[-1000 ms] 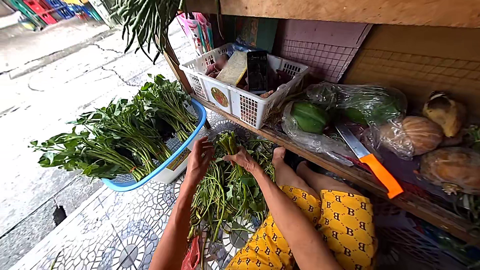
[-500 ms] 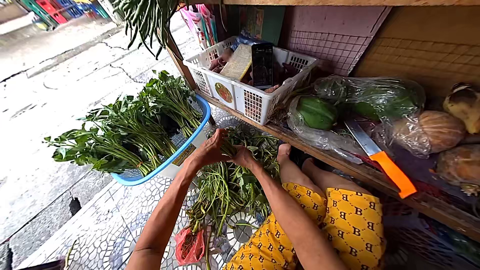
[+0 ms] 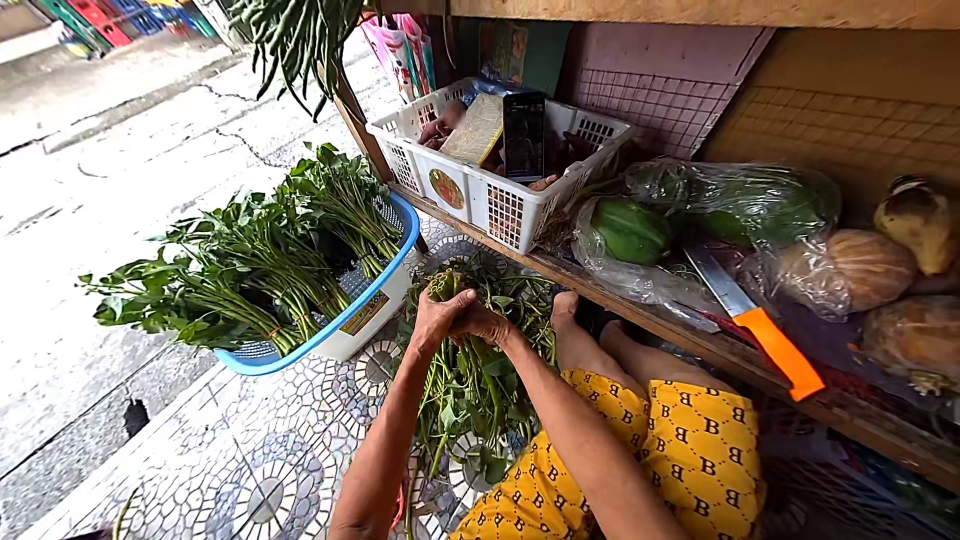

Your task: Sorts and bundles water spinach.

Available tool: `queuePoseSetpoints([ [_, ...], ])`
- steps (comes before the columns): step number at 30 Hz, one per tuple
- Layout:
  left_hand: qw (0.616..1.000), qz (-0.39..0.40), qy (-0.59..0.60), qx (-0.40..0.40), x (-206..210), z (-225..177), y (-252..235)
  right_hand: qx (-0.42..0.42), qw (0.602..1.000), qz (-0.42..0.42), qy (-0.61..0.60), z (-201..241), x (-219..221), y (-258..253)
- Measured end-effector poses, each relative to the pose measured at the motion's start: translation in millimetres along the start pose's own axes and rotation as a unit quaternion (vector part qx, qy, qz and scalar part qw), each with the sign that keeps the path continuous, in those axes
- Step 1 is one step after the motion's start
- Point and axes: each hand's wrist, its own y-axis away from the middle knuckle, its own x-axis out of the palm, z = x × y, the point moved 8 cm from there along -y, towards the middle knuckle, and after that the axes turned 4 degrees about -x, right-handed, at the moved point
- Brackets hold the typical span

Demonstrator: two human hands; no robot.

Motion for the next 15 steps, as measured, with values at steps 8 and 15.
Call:
queuePoseSetpoints([
  [8, 0.982, -0.091, -0.145, 0.077, -11, -17, -5, -0.027, 0.980, -0.087, 0.177, 13, -3, -2],
  [15, 0.936, 0.060, -0.347, -0.001, -24, 8, -9, 0.004, 0.977, -0.185, 0.107, 3, -22, 2],
])
